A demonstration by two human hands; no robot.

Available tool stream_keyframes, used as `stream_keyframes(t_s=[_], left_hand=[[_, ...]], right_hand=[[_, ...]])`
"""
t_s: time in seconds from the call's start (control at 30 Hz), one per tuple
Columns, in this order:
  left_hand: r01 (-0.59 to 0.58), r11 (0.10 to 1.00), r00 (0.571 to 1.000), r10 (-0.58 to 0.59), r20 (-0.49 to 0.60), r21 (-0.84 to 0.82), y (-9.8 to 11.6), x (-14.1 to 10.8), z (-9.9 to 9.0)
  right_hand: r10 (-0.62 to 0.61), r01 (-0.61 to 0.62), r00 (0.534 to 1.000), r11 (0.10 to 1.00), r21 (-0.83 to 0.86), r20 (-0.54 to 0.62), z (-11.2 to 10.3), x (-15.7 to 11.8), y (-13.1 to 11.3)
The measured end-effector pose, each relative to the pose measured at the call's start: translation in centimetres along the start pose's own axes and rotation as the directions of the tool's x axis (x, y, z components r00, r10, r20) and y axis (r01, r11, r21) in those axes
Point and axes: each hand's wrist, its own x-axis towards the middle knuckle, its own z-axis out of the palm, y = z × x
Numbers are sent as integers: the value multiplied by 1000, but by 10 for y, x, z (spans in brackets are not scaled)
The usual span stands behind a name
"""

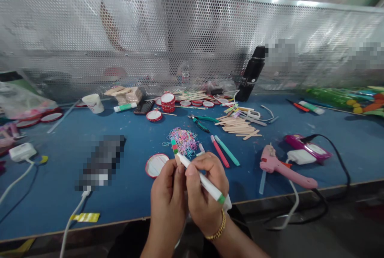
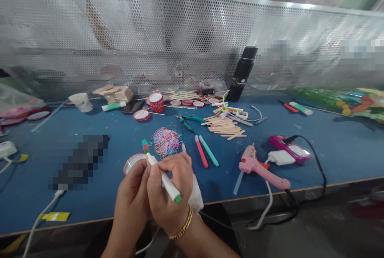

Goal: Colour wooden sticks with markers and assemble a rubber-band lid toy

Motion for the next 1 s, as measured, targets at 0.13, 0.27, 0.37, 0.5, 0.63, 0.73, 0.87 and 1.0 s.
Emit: stream_keyframes(t_s=[0.13, 0.27, 0.37, 0.5, 0.63, 0.73, 0.87, 1.0], left_hand=[[-7, 1000, 1000, 7, 6, 21, 0, 0, -1], [-1, 1000, 1000, 1, 6, -7, 0, -1, -2], [2, 1000, 1000, -2, 9, 2, -1, -1, -2], [6, 1000, 1000, -6, 18, 14, -1, -1, -2], [0, 1000, 1000, 0, 15, -1, -1, -1, -1], [1, 1000, 1000, -1, 2, -5, 0, 0, 0], [17, 1000, 1000, -17, 7, 5, -1, 0, 0], [2, 1000, 1000, -2, 4, -1, -1, -1, -1]], right_hand=[[-2, 2, 1000, 1000, -6, -23, 0, 0, 0], [-14, 14, 1000, 1000, 17, 24, -1, 0, 1], [-5, 5, 1000, 1000, -2, -3, -1, 0, 1], [-11, 11, 1000, 1000, -13, -16, -1, 0, 0], [-20, 20, 1000, 1000, 15, 20, -1, 0, 0], [-3, 3, 1000, 1000, 12, 20, 0, -1, 0], [11, -11, 1000, 1000, -5, -23, 0, -2, 0], [1, -1, 1000, 1000, 16, 8, 0, -2, 0]])
